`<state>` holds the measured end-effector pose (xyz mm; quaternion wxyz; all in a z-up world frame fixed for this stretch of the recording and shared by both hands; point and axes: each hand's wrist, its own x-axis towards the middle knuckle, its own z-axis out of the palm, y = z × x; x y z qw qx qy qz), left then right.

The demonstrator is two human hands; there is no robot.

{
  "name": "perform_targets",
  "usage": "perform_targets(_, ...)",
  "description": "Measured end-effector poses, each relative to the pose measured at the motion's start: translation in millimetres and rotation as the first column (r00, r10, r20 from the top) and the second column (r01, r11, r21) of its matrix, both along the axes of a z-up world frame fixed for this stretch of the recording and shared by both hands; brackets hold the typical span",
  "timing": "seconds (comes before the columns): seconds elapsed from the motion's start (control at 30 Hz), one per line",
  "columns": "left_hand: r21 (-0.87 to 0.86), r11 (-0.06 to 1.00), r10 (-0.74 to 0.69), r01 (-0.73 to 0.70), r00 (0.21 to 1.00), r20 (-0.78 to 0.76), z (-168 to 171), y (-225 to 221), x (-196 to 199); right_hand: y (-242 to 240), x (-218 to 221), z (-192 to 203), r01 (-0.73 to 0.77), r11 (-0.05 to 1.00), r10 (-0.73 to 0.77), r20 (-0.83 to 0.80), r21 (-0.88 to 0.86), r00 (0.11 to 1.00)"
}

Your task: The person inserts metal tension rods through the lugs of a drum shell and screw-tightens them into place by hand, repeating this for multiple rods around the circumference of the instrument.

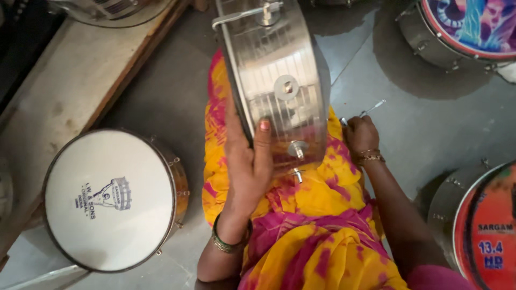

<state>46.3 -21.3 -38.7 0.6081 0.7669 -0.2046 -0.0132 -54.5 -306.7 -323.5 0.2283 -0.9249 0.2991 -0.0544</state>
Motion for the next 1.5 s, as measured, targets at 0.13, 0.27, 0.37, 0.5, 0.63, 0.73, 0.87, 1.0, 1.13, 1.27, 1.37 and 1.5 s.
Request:
perform_targets(0.13, -0.031, 0.999, -0.028, 0.031, 0.996, 0.090, 0, 3, -5, 1, 4, 7, 0.031, 1.000, -0.031, 0.019, 0.006, 0.999)
perform_targets(0.27, -0.070, 0.997, -0.034, 0.040, 0.996, 0.082, 0, 3, -7, -21, 17, 40, 0.086, 0.896, -0.192, 0.206, 0.435, 0.959)
perform_targets(0.37, -0.071, 0.996, -0.040, 0.050, 0.991, 0.129, 0, 1, -8, -40, 29, 90, -0.026, 0.670, -0.354, 0.349, 0.742, 0.868)
perform_targets(0.5, -0.062, 0.996, -0.050, 0.059, 0.990, 0.130, -1, -2, -11, -50, 34, 142, -0.225, 0.489, -0.359, 0.429, 0.843, 0.829)
perform_targets(0.63, -0.115, 0.991, -0.056, 0.062, 0.997, 0.061, 0, 0, -14, -45, 32, 126, -0.167, 0.653, -0.239, 0.410, 0.739, 0.880)
perform_targets(0.73, -0.089, 0.995, -0.039, 0.050, 0.992, 0.124, 0, 2, -11, -35, 29, 79, 0.012, 0.916, -0.081, 0.156, 0.401, 0.984)
perform_targets(0.87, -0.080, 0.995, -0.047, 0.056, 0.993, 0.110, -1, 2, -12, -27, 26, 33, -0.039, 0.995, 0.051, -0.134, 0.089, 0.990)
perform_targets(1.0, -0.035, 0.998, -0.043, 0.047, 0.994, 0.105, -2, 1, -17, -28, 70, 39, -0.058, 0.982, 0.023, 0.191, 0.178, 0.981)
perform_targets(1.13, -0.065, 0.996, -0.063, 0.067, 0.997, 0.053, -6, 3, -23, -11, 156, 67, -0.136, 0.560, -0.228, 0.309, 0.818, 0.923)
perform_targets(1.27, -0.066, 0.995, -0.063, 0.071, 0.992, 0.111, -13, 14, -31, 26, 187, 83, -0.086, 0.105, -0.227, 0.109, 0.991, 0.968)
perform_targets(1.37, -0.116, 0.992, -0.039, 0.039, 0.999, -0.003, -18, 20, -34, 57, 194, 84, -0.115, -0.091, -0.185, 0.097, 0.989, 0.978)
perform_targets(1.5, -0.041, 0.996, 0.081, -0.075, 0.982, 0.170, -9, 35, -41, 73, 187, 84, -0.133, -0.150, -0.142, 0.112, 0.980, 0.984)
